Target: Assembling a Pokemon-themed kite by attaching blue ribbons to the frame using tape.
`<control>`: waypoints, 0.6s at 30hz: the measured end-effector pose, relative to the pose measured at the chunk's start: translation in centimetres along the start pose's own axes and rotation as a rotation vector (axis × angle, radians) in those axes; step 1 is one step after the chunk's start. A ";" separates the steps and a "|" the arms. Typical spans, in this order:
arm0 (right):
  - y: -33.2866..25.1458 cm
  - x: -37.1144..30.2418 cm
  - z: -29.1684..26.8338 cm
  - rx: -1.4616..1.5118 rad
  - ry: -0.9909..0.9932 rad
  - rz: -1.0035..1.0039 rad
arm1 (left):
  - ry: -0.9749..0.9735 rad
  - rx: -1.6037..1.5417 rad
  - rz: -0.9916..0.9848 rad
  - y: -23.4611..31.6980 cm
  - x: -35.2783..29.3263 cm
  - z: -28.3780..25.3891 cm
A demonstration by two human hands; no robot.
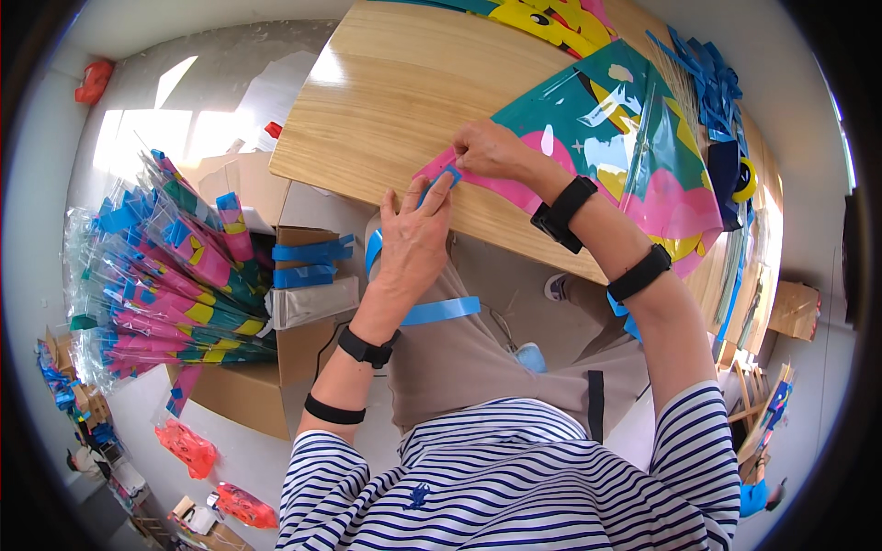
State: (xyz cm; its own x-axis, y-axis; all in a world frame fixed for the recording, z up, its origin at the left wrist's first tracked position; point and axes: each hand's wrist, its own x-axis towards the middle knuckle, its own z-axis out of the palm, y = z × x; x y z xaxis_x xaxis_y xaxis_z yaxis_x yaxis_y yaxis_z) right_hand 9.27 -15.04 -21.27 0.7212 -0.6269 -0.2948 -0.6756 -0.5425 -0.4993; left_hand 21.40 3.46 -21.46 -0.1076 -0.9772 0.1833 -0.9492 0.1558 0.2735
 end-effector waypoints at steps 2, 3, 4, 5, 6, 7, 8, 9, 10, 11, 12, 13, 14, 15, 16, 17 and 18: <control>0.0 0.0 0.1 -0.012 0.005 0.003 | 0.001 0.008 0.006 -0.1 0.0 0.1; -0.1 0.0 0.1 -0.021 0.005 0.009 | -0.003 0.016 0.010 -0.1 0.0 0.1; -0.1 -0.1 0.0 -0.030 0.004 0.014 | -0.006 0.025 0.013 -0.2 0.0 0.1; -0.2 -0.1 0.0 -0.039 0.004 0.020 | -0.010 0.033 0.016 -0.2 0.0 0.0; -0.2 -0.1 0.1 -0.054 0.012 0.024 | -0.007 0.031 0.018 -0.1 0.1 -0.1; -0.1 -0.1 0.1 -0.068 0.020 0.028 | -0.005 0.029 0.020 -0.1 0.2 -0.2; -0.1 -0.1 0.2 -0.083 0.028 0.032 | -0.002 0.027 0.022 -0.1 0.2 -0.3; 0.0 -0.1 0.2 -0.090 0.038 0.045 | 0.001 0.020 0.024 -0.1 0.2 -0.3; 0.1 -0.1 0.2 -0.097 0.049 0.059 | 0.004 0.013 0.026 -0.1 0.3 -0.3; 0.2 -0.1 0.3 -0.104 0.061 0.073 | 0.006 0.006 0.029 -0.2 0.3 -0.3; 0.0 -0.2 0.0 -0.093 0.052 0.094 | 0.004 0.005 0.029 -0.2 0.3 -0.3; -0.1 -0.2 -0.3 -0.081 0.044 0.115 | 0.001 0.005 0.029 -0.3 0.4 -0.4; -0.3 -0.3 -0.6 -0.070 0.036 0.137 | -0.002 0.004 0.029 -0.3 0.4 -0.5; -0.5 -0.3 -0.8 -0.017 0.012 0.191 | -0.004 0.008 0.029 -0.3 0.4 -0.5; -0.8 -0.2 -1.1 0.036 -0.013 0.244 | -0.006 0.012 0.030 -0.3 0.4 -0.4; -1.1 -0.2 -1.3 0.089 -0.038 0.298 | -0.008 0.015 0.030 -0.3 0.4 -0.5; -1.3 -0.3 -1.7 0.116 -0.055 0.320 | -0.012 0.015 0.030 -0.3 0.4 -0.5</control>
State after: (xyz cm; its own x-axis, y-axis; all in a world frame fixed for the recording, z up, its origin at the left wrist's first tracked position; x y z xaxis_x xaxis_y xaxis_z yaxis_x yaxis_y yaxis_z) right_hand 9.71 -15.09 -19.13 0.4846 -0.7223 -0.4934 -0.8495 -0.2539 -0.4626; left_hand 21.75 3.08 -21.03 -0.1395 -0.9738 0.1793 -0.9497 0.1829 0.2543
